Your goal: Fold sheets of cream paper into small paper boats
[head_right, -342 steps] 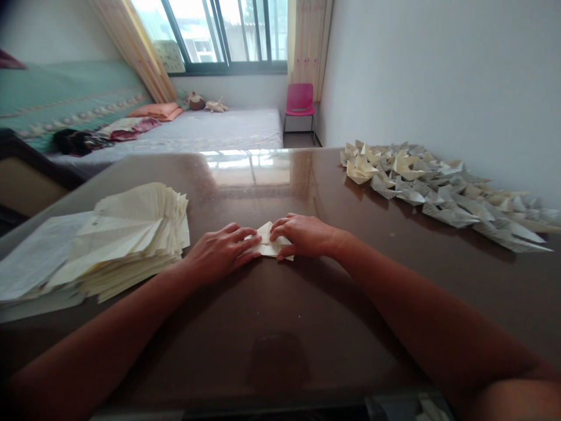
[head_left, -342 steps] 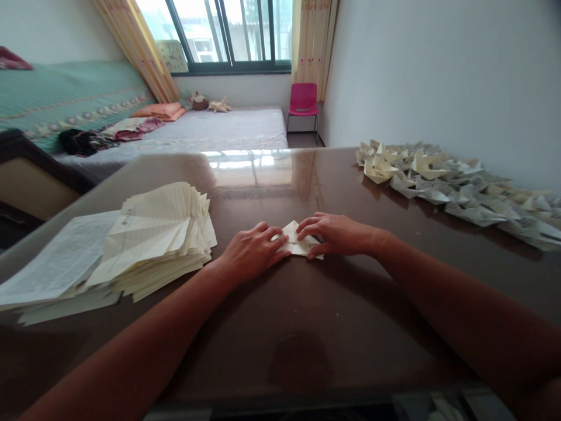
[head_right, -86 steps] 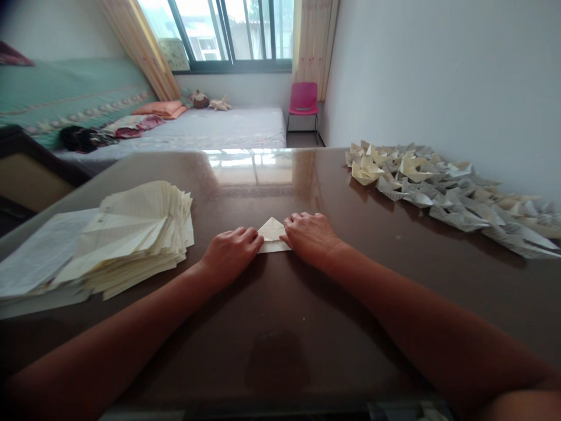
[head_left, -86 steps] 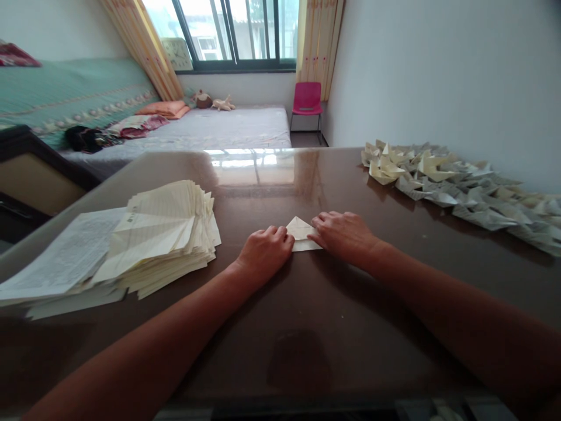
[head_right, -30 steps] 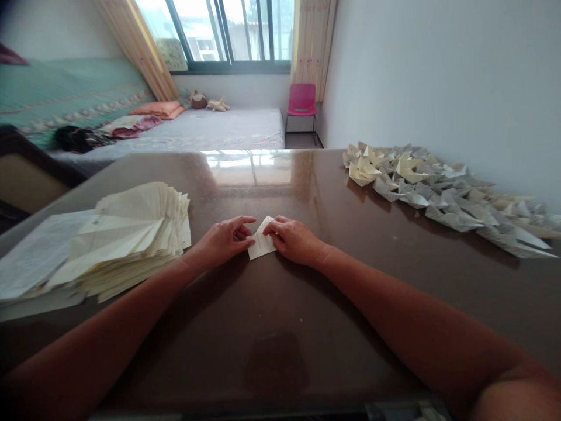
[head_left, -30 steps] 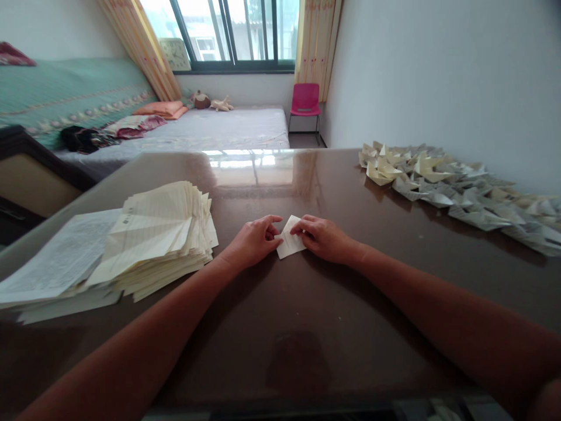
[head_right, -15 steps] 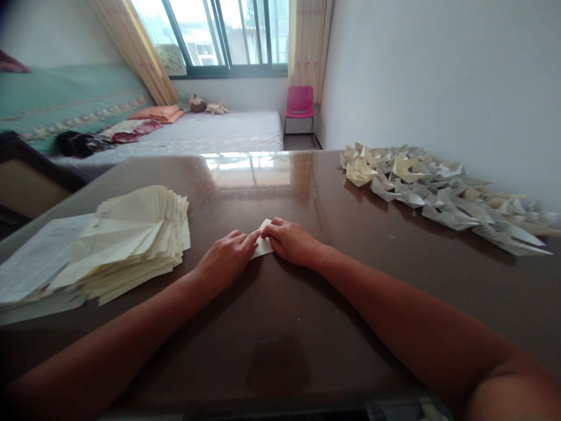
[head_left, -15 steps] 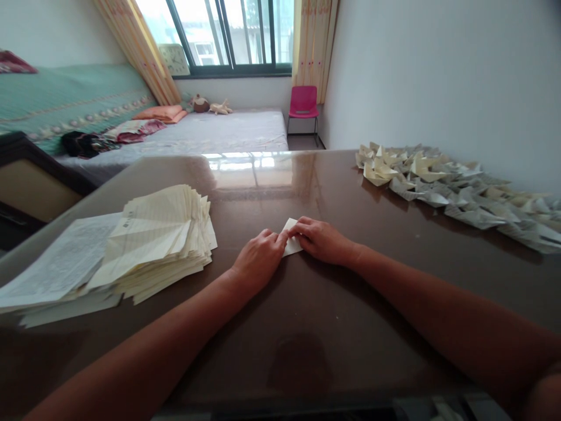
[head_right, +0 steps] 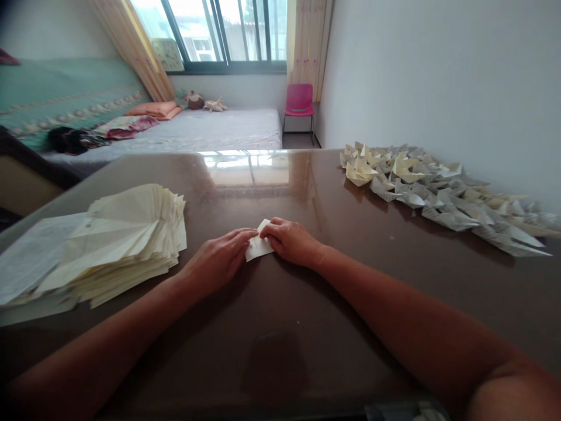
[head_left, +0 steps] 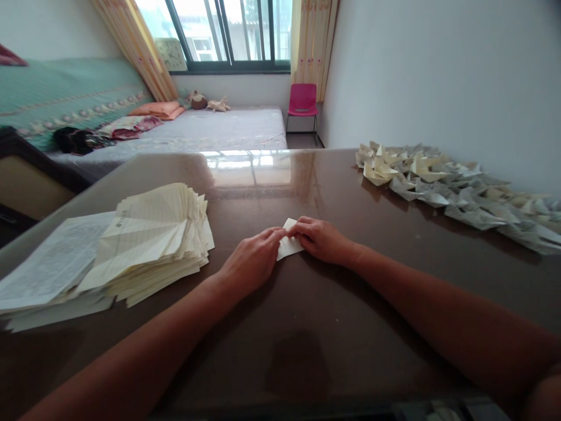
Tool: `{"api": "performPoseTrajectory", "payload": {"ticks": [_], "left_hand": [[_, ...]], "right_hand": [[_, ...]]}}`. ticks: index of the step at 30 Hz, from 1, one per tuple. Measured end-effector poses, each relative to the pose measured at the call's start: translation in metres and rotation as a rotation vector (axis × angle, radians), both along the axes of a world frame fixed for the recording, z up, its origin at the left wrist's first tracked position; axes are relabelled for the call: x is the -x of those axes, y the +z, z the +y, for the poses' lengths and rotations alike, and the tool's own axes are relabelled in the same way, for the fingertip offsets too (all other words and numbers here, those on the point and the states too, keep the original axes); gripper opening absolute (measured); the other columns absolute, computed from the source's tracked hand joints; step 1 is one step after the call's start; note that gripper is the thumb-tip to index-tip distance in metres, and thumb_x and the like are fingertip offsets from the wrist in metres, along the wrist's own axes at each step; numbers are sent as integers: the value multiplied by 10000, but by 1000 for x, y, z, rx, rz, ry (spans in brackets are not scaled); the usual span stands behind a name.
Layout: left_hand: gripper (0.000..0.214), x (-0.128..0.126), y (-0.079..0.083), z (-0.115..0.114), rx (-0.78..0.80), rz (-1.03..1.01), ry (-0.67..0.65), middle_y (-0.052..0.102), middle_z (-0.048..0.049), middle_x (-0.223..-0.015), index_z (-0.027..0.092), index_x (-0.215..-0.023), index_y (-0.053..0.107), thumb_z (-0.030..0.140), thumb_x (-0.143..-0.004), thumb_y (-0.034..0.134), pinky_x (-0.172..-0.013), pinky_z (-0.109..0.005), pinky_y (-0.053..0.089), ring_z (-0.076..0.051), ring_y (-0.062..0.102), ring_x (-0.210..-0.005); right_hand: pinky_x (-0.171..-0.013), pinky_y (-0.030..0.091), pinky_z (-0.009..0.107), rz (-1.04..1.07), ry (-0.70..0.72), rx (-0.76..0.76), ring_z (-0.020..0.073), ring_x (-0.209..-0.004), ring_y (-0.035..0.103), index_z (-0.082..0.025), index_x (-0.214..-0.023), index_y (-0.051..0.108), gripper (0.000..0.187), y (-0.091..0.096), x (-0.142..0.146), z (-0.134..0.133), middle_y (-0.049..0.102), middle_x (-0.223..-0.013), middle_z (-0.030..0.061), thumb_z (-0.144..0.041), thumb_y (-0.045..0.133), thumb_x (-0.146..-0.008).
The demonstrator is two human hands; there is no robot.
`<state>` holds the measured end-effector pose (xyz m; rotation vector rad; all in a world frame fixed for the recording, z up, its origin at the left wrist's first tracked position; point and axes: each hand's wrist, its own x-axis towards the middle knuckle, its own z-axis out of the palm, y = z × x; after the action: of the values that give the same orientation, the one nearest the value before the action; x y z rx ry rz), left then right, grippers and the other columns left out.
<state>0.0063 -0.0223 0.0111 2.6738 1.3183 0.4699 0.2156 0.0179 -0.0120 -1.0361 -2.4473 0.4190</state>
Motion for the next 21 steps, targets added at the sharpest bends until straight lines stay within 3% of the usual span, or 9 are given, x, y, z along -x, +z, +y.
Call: {"api": "performPoseTrajectory", "payload": {"ticks": [3,7,12,17,21], "left_hand": [[256,14,-2,17,69,-132,128,666,-51,-1003,177,-1092,571,207,-918,385,-816,-309,506,-175,631,-886],[267,23,-3,26,44,15,62,660,-46,-977,203,-935,683,206,-892,419,-855,-339,473,-201,584,-933],[333,23,7,17,52,163,-22,654,-24,-988,301,-1077,692,214,-899,425,-811,-307,465,-188,549,-939],[335,18,13,7,-4,306,-40,620,-31,-1055,296,-1129,652,219,-917,404,-742,-293,463,-191,531,-948],[314,11,14,-1,-57,407,-45,597,-57,-1090,260,-1158,613,214,-918,417,-778,-321,468,-210,525,-986]], "right_hand": [[-787,417,242,-20,-2,2,147,-830,579,-201,-1002,666,260,1,0,0,619,-979,48,-126,461,-862],[-797,414,241,-20,7,10,148,-848,579,-199,-1008,665,266,1,-1,0,617,-985,49,-128,453,-865],[-791,411,238,-27,1,15,146,-849,583,-203,-1019,663,270,2,0,0,612,-992,47,-132,450,-869],[-781,410,237,-33,6,8,146,-848,584,-206,-1018,663,265,2,0,0,615,-995,44,-126,467,-857],[-781,417,245,9,4,15,144,-838,586,-201,-999,676,259,1,0,-1,627,-987,49,-133,468,-861]]}}
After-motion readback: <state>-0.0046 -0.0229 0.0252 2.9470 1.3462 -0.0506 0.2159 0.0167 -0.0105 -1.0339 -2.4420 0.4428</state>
